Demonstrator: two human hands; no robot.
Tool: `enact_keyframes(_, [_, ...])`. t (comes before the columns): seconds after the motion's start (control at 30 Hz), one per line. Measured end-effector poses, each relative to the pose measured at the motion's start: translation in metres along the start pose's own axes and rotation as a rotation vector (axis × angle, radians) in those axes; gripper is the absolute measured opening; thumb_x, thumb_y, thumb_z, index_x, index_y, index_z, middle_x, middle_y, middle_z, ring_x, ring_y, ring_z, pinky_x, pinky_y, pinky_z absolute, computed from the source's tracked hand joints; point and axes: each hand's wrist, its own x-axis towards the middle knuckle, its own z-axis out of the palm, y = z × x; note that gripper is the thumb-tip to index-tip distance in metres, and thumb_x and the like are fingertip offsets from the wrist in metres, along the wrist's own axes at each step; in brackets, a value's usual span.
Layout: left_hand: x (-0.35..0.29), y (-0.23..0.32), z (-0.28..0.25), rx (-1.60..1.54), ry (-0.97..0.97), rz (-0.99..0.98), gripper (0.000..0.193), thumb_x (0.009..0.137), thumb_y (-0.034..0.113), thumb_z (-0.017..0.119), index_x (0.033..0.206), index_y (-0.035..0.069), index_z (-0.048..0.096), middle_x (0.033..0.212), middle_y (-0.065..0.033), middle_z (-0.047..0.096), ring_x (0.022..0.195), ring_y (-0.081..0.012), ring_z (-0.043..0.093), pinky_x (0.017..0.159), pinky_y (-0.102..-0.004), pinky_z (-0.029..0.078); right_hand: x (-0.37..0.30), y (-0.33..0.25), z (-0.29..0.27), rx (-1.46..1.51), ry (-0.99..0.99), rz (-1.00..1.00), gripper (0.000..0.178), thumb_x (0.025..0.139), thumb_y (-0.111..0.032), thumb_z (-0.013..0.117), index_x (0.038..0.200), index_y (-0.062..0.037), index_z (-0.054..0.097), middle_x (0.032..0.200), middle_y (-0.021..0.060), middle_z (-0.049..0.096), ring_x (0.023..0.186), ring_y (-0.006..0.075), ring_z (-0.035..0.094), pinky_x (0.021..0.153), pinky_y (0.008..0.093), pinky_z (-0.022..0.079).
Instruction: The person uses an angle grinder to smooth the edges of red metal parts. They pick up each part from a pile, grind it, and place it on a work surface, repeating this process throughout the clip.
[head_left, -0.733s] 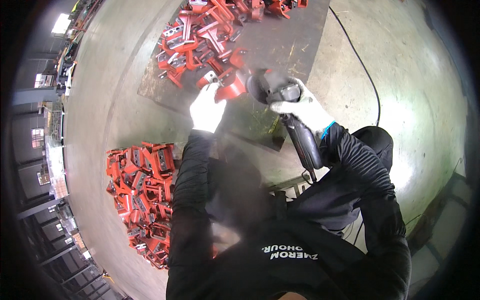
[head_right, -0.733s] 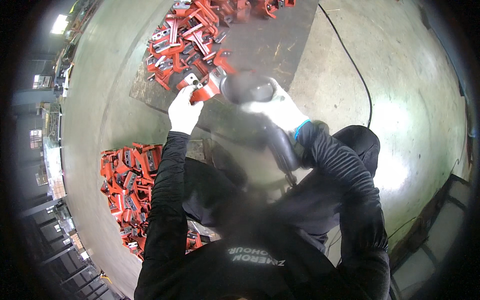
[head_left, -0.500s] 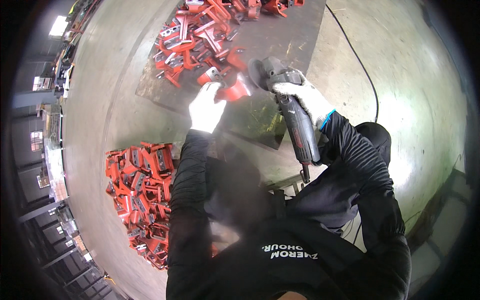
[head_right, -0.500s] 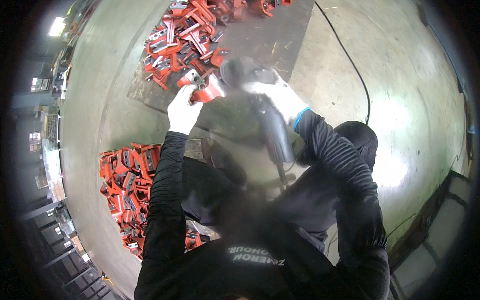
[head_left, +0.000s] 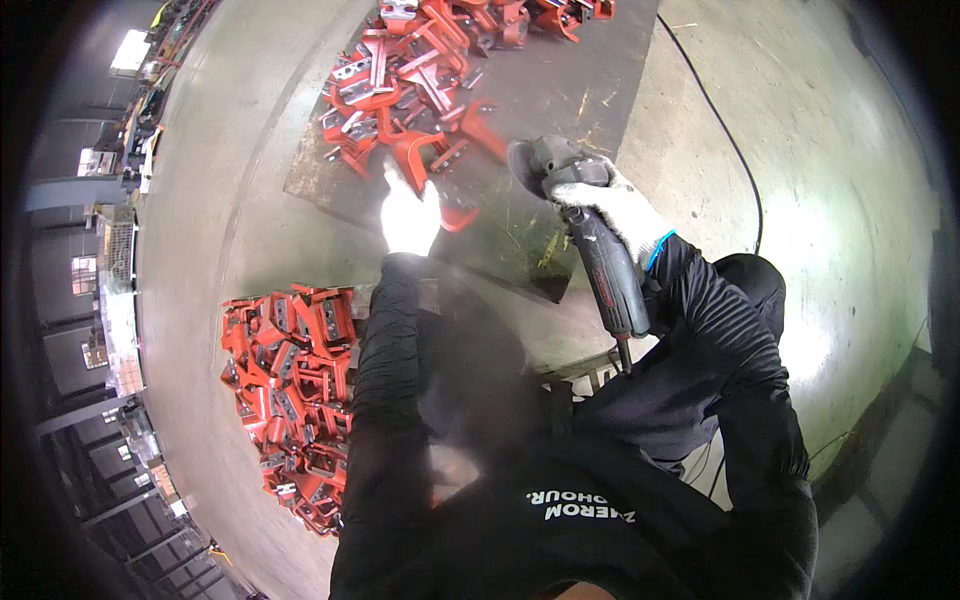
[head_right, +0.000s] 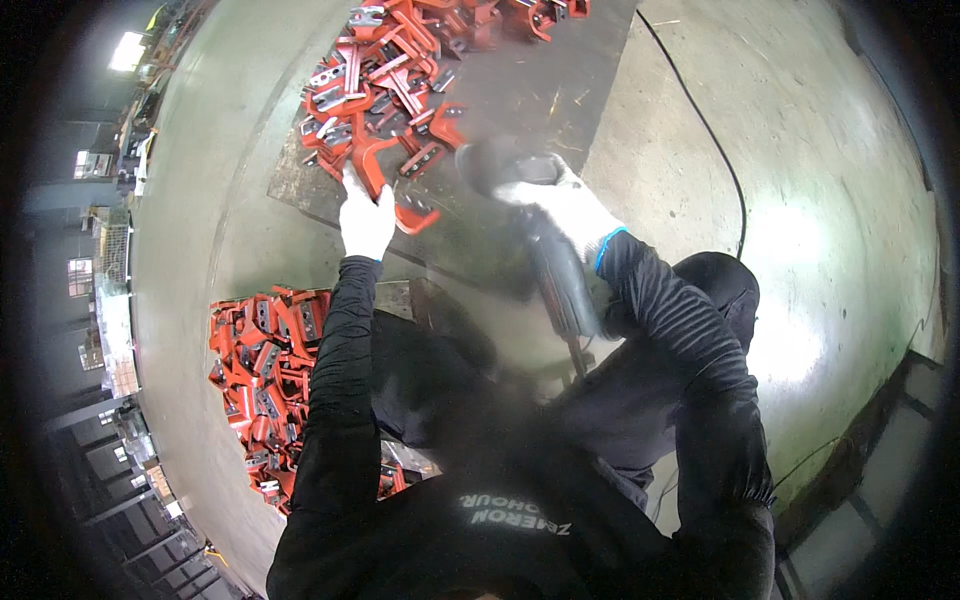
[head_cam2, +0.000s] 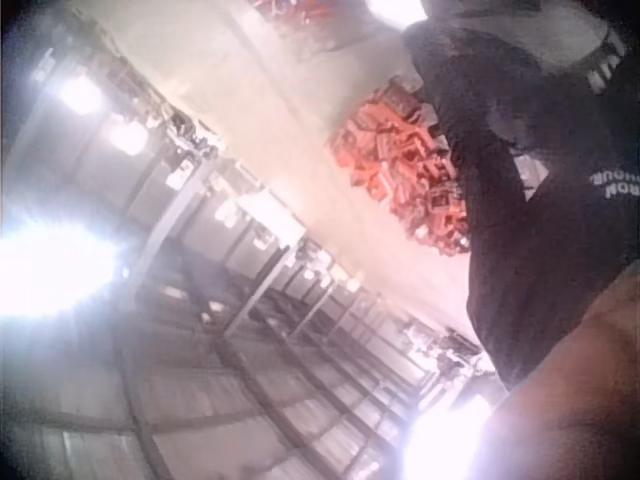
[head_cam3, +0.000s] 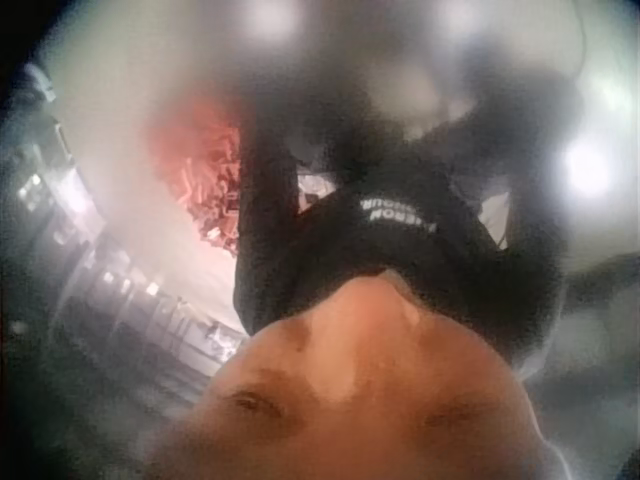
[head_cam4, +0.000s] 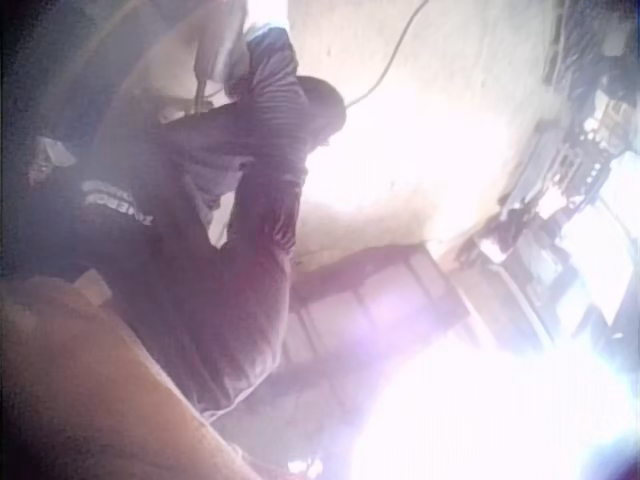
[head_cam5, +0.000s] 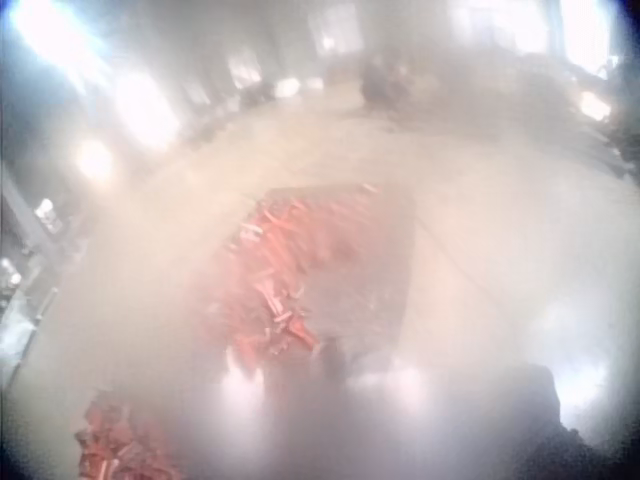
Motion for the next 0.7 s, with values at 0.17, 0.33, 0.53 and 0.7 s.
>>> enact_keyframes(0.17, [-0.023, -0.044, 0.016, -0.401, -0.158, -0.212, 0.042, 0.095, 0.016, 0.067, 0.130, -0.005, 0.059, 0.098, -0.0186, 0.073, 0.089, -0.0295, 0.071, 0.081, -0.0382, 0.055, 0.009, -0.011, 0.012, -0.224, 0.087, -0.174, 0.092, 0.075, -0.024, 0.088, 0.151, -0.0045, 0.040, 0.113, 0.0125, 0.065, 0.087, 0.0177, 0.066, 0.076, 0.0342, 0.058])
enact_keyframes(0.33, [-0.069, 0.003, 0.005, -1.017, -0.367, -0.542, 0.042, 0.094, 0.020, 0.070, 0.127, -0.006, 0.065, 0.116, -0.0126, 0.070, 0.104, -0.0210, 0.066, 0.088, -0.0341, 0.054, 0.011, -0.017, 0.015, -0.317, 0.092, -0.242, 0.102, 0.073, -0.026, 0.092, 0.153, -0.0009, 0.035, 0.125, 0.0146, 0.065, 0.106, 0.0190, 0.066, 0.091, 0.0335, 0.056])
enact_keyframes(0.53, [-0.076, 0.001, 0.028, -1.013, -0.498, -0.335, 0.043, 0.085, -0.006, 0.062, 0.127, -0.001, 0.065, 0.120, -0.0145, 0.066, 0.110, -0.0246, 0.065, 0.094, -0.0350, 0.054, 0.029, 0.003, 0.015, -0.362, 0.071, -0.306, 0.101, 0.074, -0.020, 0.092, 0.154, -0.0029, 0.033, 0.126, 0.0139, 0.063, 0.100, 0.0182, 0.066, 0.086, 0.0335, 0.057])
enact_keyframes(0.7, [-0.078, -0.003, 0.029, -0.564, -0.378, 0.197, 0.047, 0.081, -0.012, 0.059, 0.126, 0.001, 0.064, 0.121, -0.0152, 0.065, 0.109, -0.0259, 0.066, 0.094, -0.0354, 0.054, 0.023, -0.003, 0.025, -0.316, 0.078, -0.244, 0.100, 0.074, -0.018, 0.091, 0.155, -0.0044, 0.033, 0.123, 0.0136, 0.064, 0.096, 0.0183, 0.066, 0.082, 0.0334, 0.058])
